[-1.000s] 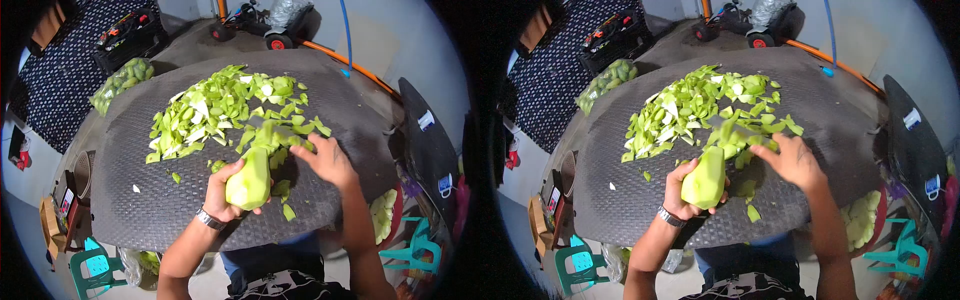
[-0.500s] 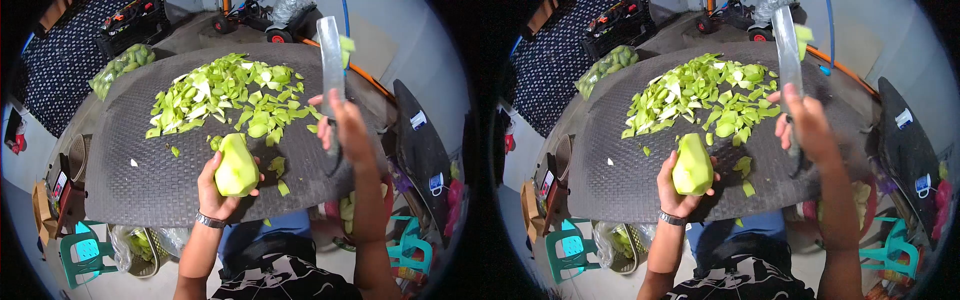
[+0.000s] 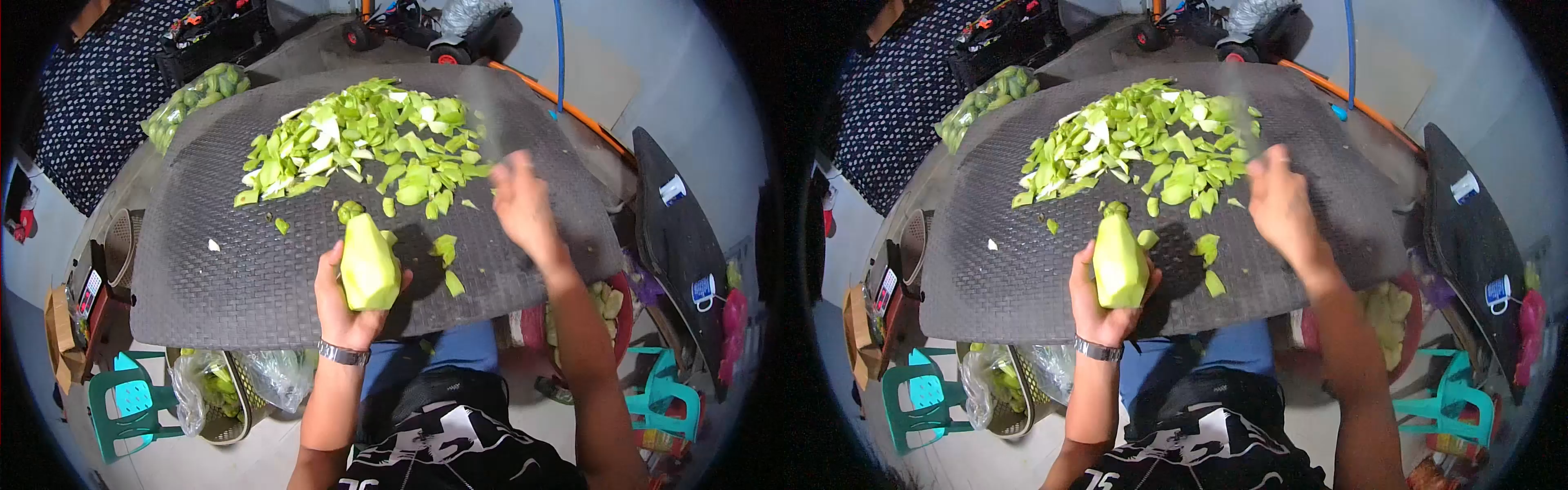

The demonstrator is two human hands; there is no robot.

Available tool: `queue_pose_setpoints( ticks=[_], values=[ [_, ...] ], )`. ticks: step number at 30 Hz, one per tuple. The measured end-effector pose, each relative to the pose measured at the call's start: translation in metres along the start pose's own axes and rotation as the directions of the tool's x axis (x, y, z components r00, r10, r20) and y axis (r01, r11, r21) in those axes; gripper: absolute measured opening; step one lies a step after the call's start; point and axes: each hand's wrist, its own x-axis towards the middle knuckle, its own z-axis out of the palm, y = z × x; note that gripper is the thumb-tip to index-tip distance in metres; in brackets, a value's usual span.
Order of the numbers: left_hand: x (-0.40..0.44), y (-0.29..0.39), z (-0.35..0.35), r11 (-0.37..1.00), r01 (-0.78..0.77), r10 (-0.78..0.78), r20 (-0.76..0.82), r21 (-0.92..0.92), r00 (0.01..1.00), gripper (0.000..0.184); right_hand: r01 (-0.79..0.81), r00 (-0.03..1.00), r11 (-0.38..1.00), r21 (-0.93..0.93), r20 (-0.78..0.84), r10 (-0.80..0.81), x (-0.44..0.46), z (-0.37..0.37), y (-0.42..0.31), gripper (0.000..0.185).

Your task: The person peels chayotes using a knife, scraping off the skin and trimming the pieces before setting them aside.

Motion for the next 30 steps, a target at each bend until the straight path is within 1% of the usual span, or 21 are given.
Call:
queue_pose_setpoints(
  ticks=[1, 2, 3, 5, 6, 9, 10, 12, 13, 14, 18, 20, 21, 23, 26, 29, 30],
  values=[
    [0.002, -0.002, 0.005, 0.997, 0.0, 0.0, -0.001, -0.082, 1.0, 0.052, -0.26, 0.91, 0.953, -0.157, 0.29, 0.297, 0.0, -0.01, -0.03, 0.026],
    [0.001, -0.006, 0.009, 0.997, -0.032, 0.031, -0.014, -0.066, 0.999, 0.056, -0.03, 0.971, 0.968, -0.249, 0.222, 0.087, -0.002, 0.0, -0.003, 0.027],
    [-0.001, -0.006, 0.008, 0.998, -0.036, 0.035, -0.01, -0.049, 0.999, 0.057, 0.172, 0.982, 0.909, -0.381, 0.142, -0.127, -0.004, 0.01, 0.024, 0.03],
    [-0.002, -0.009, 0.001, 0.998, -0.056, 0.056, -0.003, -0.036, 0.998, 0.058, 0.383, 0.916, 0.834, -0.397, 0.043, -0.399, -0.011, 0.012, 0.028, 0.032],
    [-0.002, -0.011, 0.0, 0.998, -0.053, 0.053, -0.013, -0.034, 0.999, 0.063, 0.329, 0.943, 0.87, -0.366, 0.087, -0.32, -0.014, 0.011, 0.026, 0.039],
    [-0.006, -0.016, -0.006, 0.999, -0.026, 0.025, -0.029, -0.02, 0.999, 0.068, 0.233, 0.972, 0.844, -0.483, 0.142, -0.187, -0.027, 0.006, 0.011, 0.042],
    [-0.005, -0.017, -0.01, 0.999, -0.036, 0.036, 0.015, -0.015, 0.999, 0.069, 0.288, 0.958, 0.826, -0.486, 0.135, -0.254, -0.03, 0.007, 0.015, 0.04],
    [-0.006, -0.02, -0.017, 0.999, -0.051, 0.051, 0.092, -0.01, 0.994, 0.071, 0.323, 0.946, 0.835, -0.444, 0.149, -0.287, -0.032, 0.007, 0.02, 0.035],
    [-0.007, -0.022, -0.017, 0.998, -0.065, 0.065, 0.08, -0.001, 0.995, 0.071, 0.342, 0.94, 0.839, -0.423, 0.159, -0.303, -0.035, 0.007, 0.021, 0.033],
    [-0.008, -0.023, -0.014, 0.997, -0.083, 0.082, 0.071, 0.008, 0.994, 0.071, 0.346, 0.938, 0.843, -0.411, 0.132, -0.321, -0.037, 0.007, 0.022, 0.031],
    [-0.012, -0.027, -0.012, 0.992, -0.107, 0.105, 0.04, 0.061, 0.994, 0.07, 0.392, 0.92, 0.834, -0.389, 0.139, -0.368, -0.038, 0.008, 0.03, 0.036],
    [-0.01, -0.028, -0.02, 0.994, -0.084, 0.075, 0.125, 0.073, 0.989, 0.071, 0.398, 0.917, 0.835, -0.381, 0.153, -0.367, -0.039, 0.01, 0.035, 0.039],
    [-0.01, -0.028, -0.023, 0.994, -0.073, 0.06, 0.166, 0.078, 0.984, 0.071, 0.379, 0.925, 0.839, -0.391, 0.132, -0.356, -0.041, 0.01, 0.034, 0.041],
    [-0.011, -0.029, -0.022, 0.994, -0.065, 0.05, 0.152, 0.093, 0.987, 0.072, 0.342, 0.938, 0.846, -0.409, 0.091, -0.336, -0.043, 0.01, 0.029, 0.044],
    [-0.012, -0.03, -0.023, 0.991, -0.061, 0.048, 0.105, 0.119, 0.993, 0.073, 0.327, 0.945, 0.853, -0.406, 0.16, -0.286, -0.044, 0.007, 0.028, 0.05],
    [-0.015, -0.029, -0.021, 0.979, -0.059, 0.053, 0.037, 0.197, 0.998, 0.074, 0.402, 0.915, 0.821, -0.406, 0.2, -0.349, -0.042, 0.01, 0.038, 0.047],
    [-0.016, -0.029, -0.02, 0.971, -0.058, 0.057, 0.012, 0.231, 0.998, 0.074, 0.4, 0.916, 0.818, -0.414, 0.214, -0.34, -0.042, 0.01, 0.038, 0.046]
  ],
)
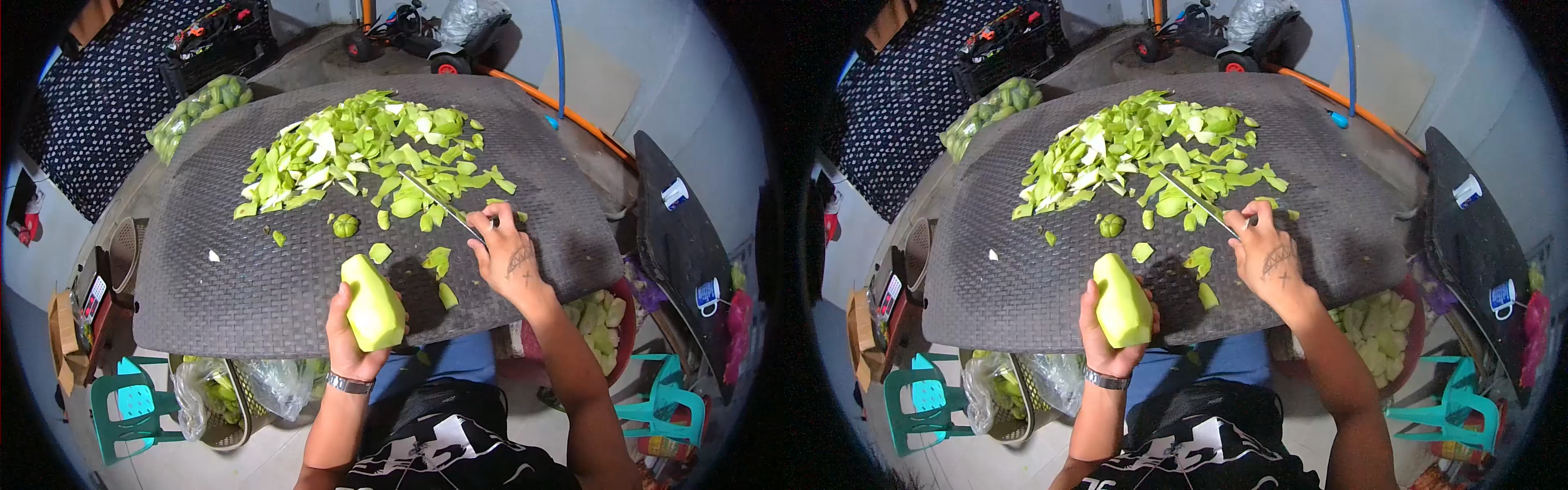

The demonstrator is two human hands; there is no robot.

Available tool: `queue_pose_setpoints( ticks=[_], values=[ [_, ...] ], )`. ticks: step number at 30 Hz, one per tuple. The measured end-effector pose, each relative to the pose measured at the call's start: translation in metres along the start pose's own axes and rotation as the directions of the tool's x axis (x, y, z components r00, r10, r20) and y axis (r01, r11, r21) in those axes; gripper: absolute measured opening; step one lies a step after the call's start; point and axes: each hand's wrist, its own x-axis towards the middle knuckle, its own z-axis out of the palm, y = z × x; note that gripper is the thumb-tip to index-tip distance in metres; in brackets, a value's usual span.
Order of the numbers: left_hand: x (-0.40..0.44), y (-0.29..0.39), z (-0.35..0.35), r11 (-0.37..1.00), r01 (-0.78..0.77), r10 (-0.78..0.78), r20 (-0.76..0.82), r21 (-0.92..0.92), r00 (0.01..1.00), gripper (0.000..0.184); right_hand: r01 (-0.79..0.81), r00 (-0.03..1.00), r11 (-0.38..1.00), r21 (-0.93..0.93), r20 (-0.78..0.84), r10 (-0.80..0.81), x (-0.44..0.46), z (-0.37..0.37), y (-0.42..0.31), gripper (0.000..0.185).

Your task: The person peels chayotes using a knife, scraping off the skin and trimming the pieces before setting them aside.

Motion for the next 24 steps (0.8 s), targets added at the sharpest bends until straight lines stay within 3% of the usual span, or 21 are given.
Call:
queue_pose_setpoints(
  ticks=[5, 9, 12, 15, 16, 19, 20, 22, 23, 24],
  values=[
    [-0.005, -0.001, -0.007, 0.998, 0.011, -0.015, 0.052, 0.065, 0.999, 0.073, -0.014, 0.99, 0.999, -0.041, 0.139, 0.02, 0.001, -0.006, -0.007, 0.044],
    [-0.009, 0.005, -0.005, 0.997, 0.045, -0.036, 0.158, -0.056, 0.987, 0.064, -0.067, 0.997, 0.997, 0.035, -0.021, 0.067, 0.001, 0.006, -0.002, 0.04],
    [-0.01, 0.005, 0.004, 0.983, 0.043, -0.042, 0.006, -0.177, 0.999, 0.064, 0.031, 0.991, 0.997, 0.071, -0.135, -0.022, 0.006, 0.002, 0.012, 0.028],
    [-0.011, 0.007, 0.005, 0.961, 0.065, -0.066, 0.006, -0.27, 0.998, 0.061, 0.027, 0.955, 0.993, 0.115, -0.298, 0.009, 0.019, -0.038, -0.009, 0.022],
    [-0.011, 0.007, 0.004, 0.965, 0.053, -0.057, -0.007, -0.257, 0.998, 0.059, -0.033, 0.94, 0.98, 0.199, -0.327, 0.098, 0.024, -0.052, -0.024, 0.018],
    [-0.012, 0.005, 0.004, 0.982, -0.003, -0.017, -0.104, -0.19, 0.994, 0.058, -0.23, 0.927, 0.925, 0.301, -0.223, 0.303, 0.043, -0.039, -0.022, 0.017],
    [-0.009, 0.004, 0.012, 0.988, -0.045, 0.021, -0.165, -0.148, 0.986, 0.06, -0.148, 0.979, 0.978, 0.147, -0.121, 0.166, 0.045, -0.031, -0.002, 0.021],
    [-0.008, 0.002, 0.026, 0.988, -0.136, 0.113, -0.264, -0.068, 0.958, 0.061, -0.26, 0.965, 0.956, 0.134, 0.004, 0.261, 0.041, -0.036, -0.008, 0.023],
    [-0.004, 0.004, 0.026, 0.991, -0.123, 0.106, -0.231, -0.059, 0.967, 0.06, -0.305, 0.952, 0.945, 0.118, 0.063, 0.3, 0.042, -0.039, -0.01, 0.024],
    [-0.002, 0.004, 0.023, 0.993, -0.109, 0.096, -0.208, -0.052, 0.973, 0.06, -0.297, 0.954, 0.941, 0.16, 0.003, 0.3, 0.04, -0.037, -0.009, 0.026]
  ],
)
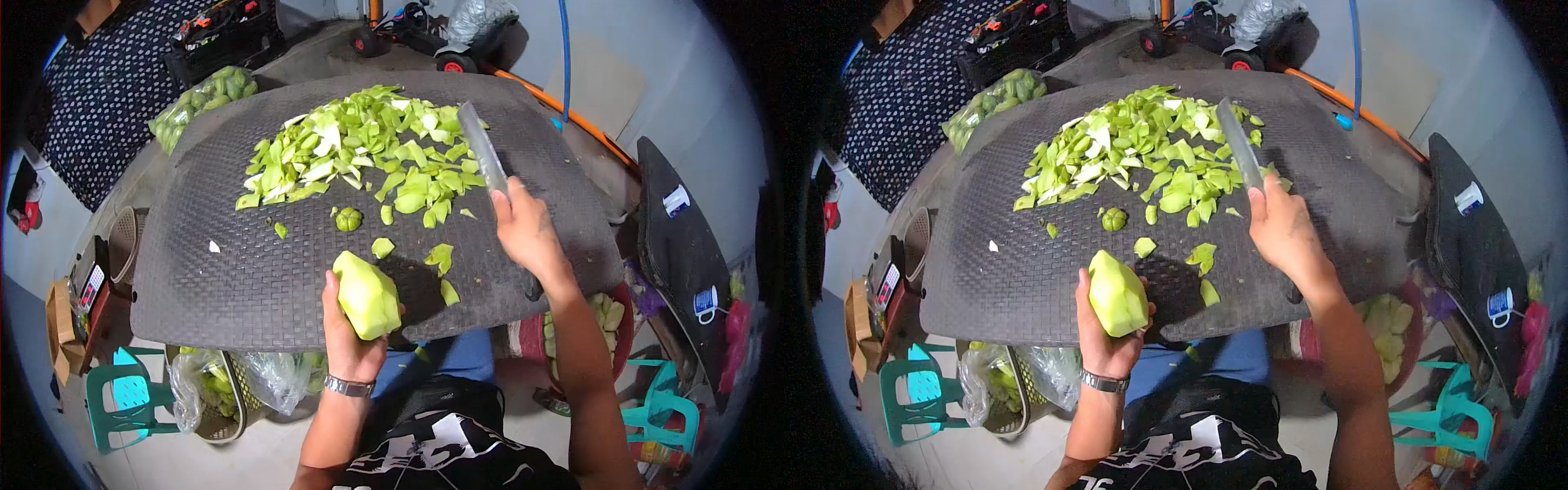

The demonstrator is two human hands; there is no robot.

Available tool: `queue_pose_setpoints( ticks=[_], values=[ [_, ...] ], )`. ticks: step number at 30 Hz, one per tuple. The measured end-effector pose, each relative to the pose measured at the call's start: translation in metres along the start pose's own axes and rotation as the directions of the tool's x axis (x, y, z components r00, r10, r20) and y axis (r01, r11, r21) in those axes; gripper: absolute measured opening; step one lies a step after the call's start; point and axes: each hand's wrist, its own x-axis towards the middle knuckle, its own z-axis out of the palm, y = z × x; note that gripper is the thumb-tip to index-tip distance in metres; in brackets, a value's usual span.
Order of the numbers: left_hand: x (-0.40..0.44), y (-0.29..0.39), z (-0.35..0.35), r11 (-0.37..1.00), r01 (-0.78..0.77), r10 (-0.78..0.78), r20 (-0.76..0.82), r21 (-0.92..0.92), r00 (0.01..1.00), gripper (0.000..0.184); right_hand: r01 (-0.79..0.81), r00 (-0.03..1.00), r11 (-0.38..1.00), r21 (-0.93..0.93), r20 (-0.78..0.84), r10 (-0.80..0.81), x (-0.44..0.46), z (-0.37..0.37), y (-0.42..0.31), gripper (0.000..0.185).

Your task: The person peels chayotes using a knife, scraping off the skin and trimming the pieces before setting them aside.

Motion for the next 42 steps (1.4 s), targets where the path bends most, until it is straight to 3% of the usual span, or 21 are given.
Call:
queue_pose_setpoints(
  ticks=[3, 5, 7, 9, 12, 16, 22, 25, 30, 36, 42],
  values=[
    [0.002, 0.004, -0.011, 0.989, 0.128, -0.117, 0.144, -0.072, 0.983, 0.056, -0.056, 0.99, 0.965, 0.256, 0.141, 0.02, -0.007, -0.012, 0.0, 0.03],
    [0.007, 0.005, -0.007, 0.977, 0.196, -0.17, 0.246, -0.085, 0.954, 0.055, -0.093, 0.98, 0.842, 0.532, 0.196, -0.015, -0.022, -0.025, -0.014, 0.033],
    [0.016, 0.0, -0.009, 0.952, 0.252, -0.187, 0.324, -0.172, 0.927, 0.055, -0.208, 0.957, 0.734, 0.646, 0.29, 0.015, -0.049, -0.026, -0.032, 0.037],
    [0.026, -0.006, -0.003, 0.93, 0.278, -0.193, 0.327, -0.238, 0.925, 0.055, -0.382, 0.897, 0.725, 0.574, 0.418, 0.142, -0.083, -0.017, -0.049, 0.04],
    [0.029, -0.006, 0.012, 0.959, 0.225, -0.171, 0.283, -0.172, 0.944, 0.05, -0.034, 0.97, 0.83, 0.557, 0.219, -0.107, -0.126, 0.01, -0.041, 0.053],
    [0.037, -0.013, 0.018, 0.969, 0.201, -0.159, 0.254, -0.147, 0.954, 0.039, 0.036, 0.926, 0.684, 0.728, 0.233, -0.296, -0.158, 0.029, -0.036, 0.087],
    [0.036, -0.024, 0.019, 0.986, 0.124, -0.095, 0.24, -0.112, 0.966, 0.033, 0.015, 0.93, 0.7, 0.714, 0.248, -0.272, -0.157, 0.04, -0.037, 0.078],
    [0.032, -0.024, 0.018, 0.989, 0.102, -0.077, 0.209, -0.109, 0.975, 0.034, -0.003, 0.922, 0.698, 0.716, 0.273, -0.276, -0.157, 0.038, -0.041, 0.08],
    [0.03, -0.026, 0.011, 0.976, 0.151, -0.109, 0.249, -0.159, 0.962, 0.034, 0.133, 0.936, 0.721, 0.68, 0.154, -0.317, -0.161, 0.054, -0.034, 0.086],
    [0.026, -0.028, 0.015, 0.988, 0.042, -0.002, 0.26, -0.149, 0.966, 0.032, 0.045, 0.936, 0.696, 0.716, 0.213, -0.281, -0.161, 0.05, -0.038, 0.092],
    [0.013, -0.031, 0.022, 0.988, 0.064, -0.033, 0.219, -0.138, 0.975, 0.031, 0.076, 0.945, 0.688, 0.721, 0.168, -0.281, -0.161, 0.061, -0.03, 0.091]
  ],
)
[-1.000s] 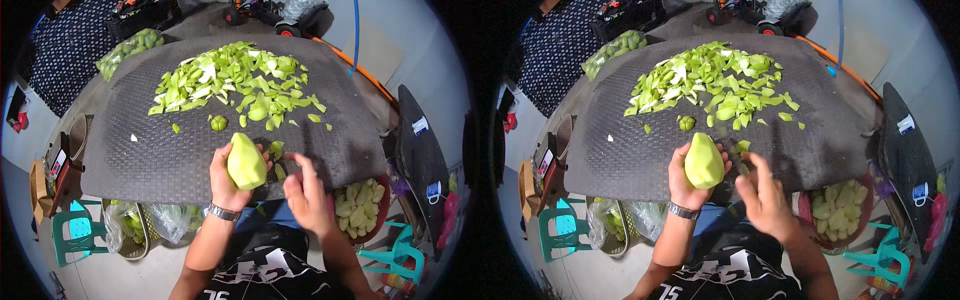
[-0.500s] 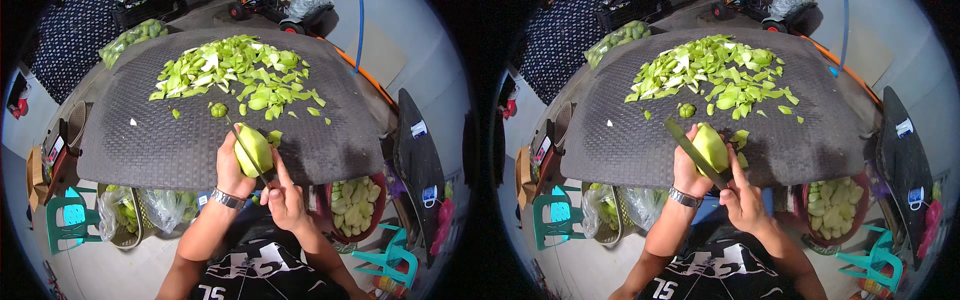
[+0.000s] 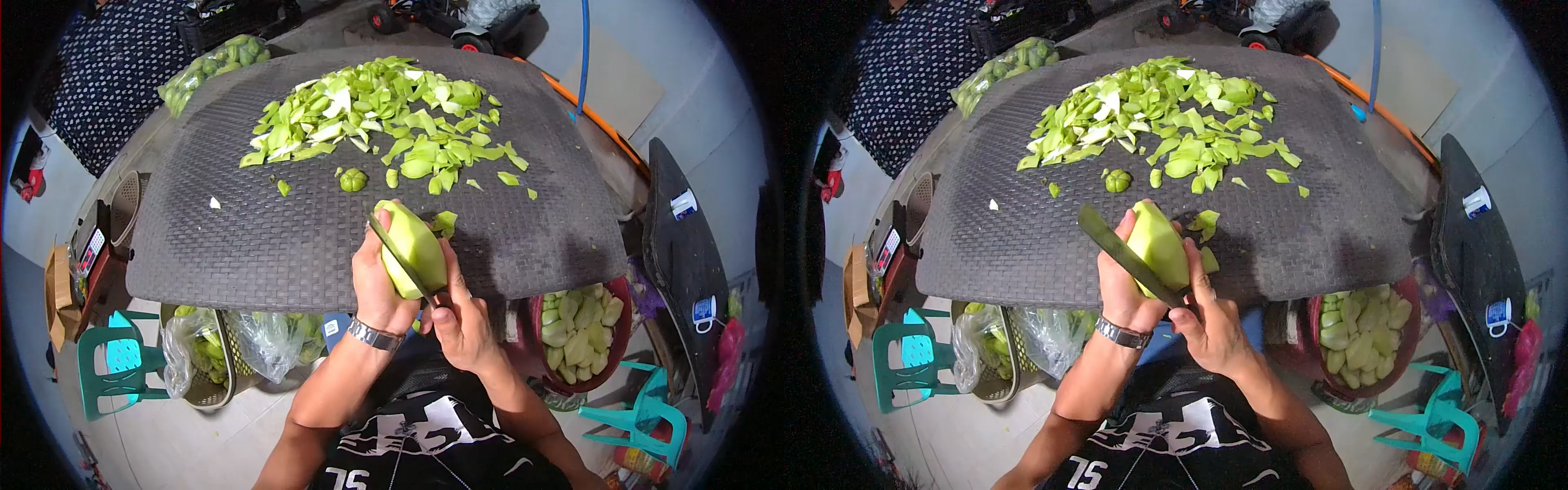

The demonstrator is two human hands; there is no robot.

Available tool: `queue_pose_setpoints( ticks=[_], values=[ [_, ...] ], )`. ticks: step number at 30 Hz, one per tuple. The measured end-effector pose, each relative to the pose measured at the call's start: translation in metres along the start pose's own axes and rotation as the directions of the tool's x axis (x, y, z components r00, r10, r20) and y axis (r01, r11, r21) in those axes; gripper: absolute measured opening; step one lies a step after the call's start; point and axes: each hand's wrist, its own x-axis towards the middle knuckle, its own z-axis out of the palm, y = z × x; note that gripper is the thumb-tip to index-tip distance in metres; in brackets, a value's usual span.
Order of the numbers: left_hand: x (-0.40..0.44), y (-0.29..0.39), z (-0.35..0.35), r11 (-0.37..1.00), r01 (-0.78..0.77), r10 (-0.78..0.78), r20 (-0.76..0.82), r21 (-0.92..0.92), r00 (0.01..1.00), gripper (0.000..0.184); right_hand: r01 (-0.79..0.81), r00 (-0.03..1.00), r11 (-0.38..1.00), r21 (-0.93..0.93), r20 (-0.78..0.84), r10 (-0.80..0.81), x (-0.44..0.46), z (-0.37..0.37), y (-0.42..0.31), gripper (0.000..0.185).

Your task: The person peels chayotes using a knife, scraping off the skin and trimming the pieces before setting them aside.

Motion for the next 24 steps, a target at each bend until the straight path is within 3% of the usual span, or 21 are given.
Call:
queue_pose_setpoints(
  ticks=[5, 8, 15, 17, 18, 19, 21, 23, 24],
  values=[
    [-0.008, -0.009, 0.009, 0.986, -0.139, 0.142, -0.025, 0.097, 0.99, 0.034, 0.001, 0.999, 0.996, -0.085, -0.036, -0.004, 0.005, -0.005, 0.002, 0.088],
    [-0.01, -0.011, 0.011, 0.979, -0.182, 0.184, -0.013, 0.086, 0.983, 0.036, 0.048, 0.999, 0.998, -0.045, -0.016, -0.049, 0.006, -0.005, 0.012, 0.085],
    [-0.014, -0.021, 0.016, 0.94, -0.308, 0.312, -0.005, 0.144, 0.95, 0.053, -0.095, 0.991, 0.995, 0.029, 0.098, 0.091, 0.007, -0.017, -0.002, 0.085],
    [-0.014, -0.015, 0.013, 0.941, -0.318, 0.298, 0.163, 0.116, 0.94, 0.068, -0.054, 0.992, 0.998, -0.031, 0.117, 0.057, 0.011, -0.023, -0.005, 0.087],
    [-0.011, -0.011, 0.007, 0.956, -0.286, 0.264, 0.235, 0.062, 0.935, 0.079, 0.0, 0.993, 0.997, -0.075, 0.115, 0.009, 0.011, -0.024, -0.005, 0.088],
    [-0.008, -0.005, 0.003, 0.987, -0.163, 0.161, 0.236, -0.008, 0.958, 0.08, 0.047, 0.992, 0.992, -0.116, 0.118, -0.033, 0.009, -0.023, -0.006, 0.089],
    [0.004, 0.011, -0.005, 0.966, 0.168, -0.076, 0.401, -0.198, 0.913, 0.078, 0.083, 0.989, 0.99, -0.111, 0.13, -0.068, 0.009, -0.022, -0.009, 0.09],
    [0.015, 0.014, -0.013, 0.971, 0.2, -0.125, 0.436, -0.129, 0.891, 0.076, 0.142, 0.984, 0.976, -0.167, 0.13, -0.121, 0.008, -0.02, -0.004, 0.088],
    [0.017, 0.015, -0.016, 0.971, 0.218, -0.155, 0.449, -0.093, 0.88, 0.076, 0.03, 0.99, 0.993, -0.113, 0.143, -0.014, 0.009, -0.022, -0.01, 0.087]
  ],
)
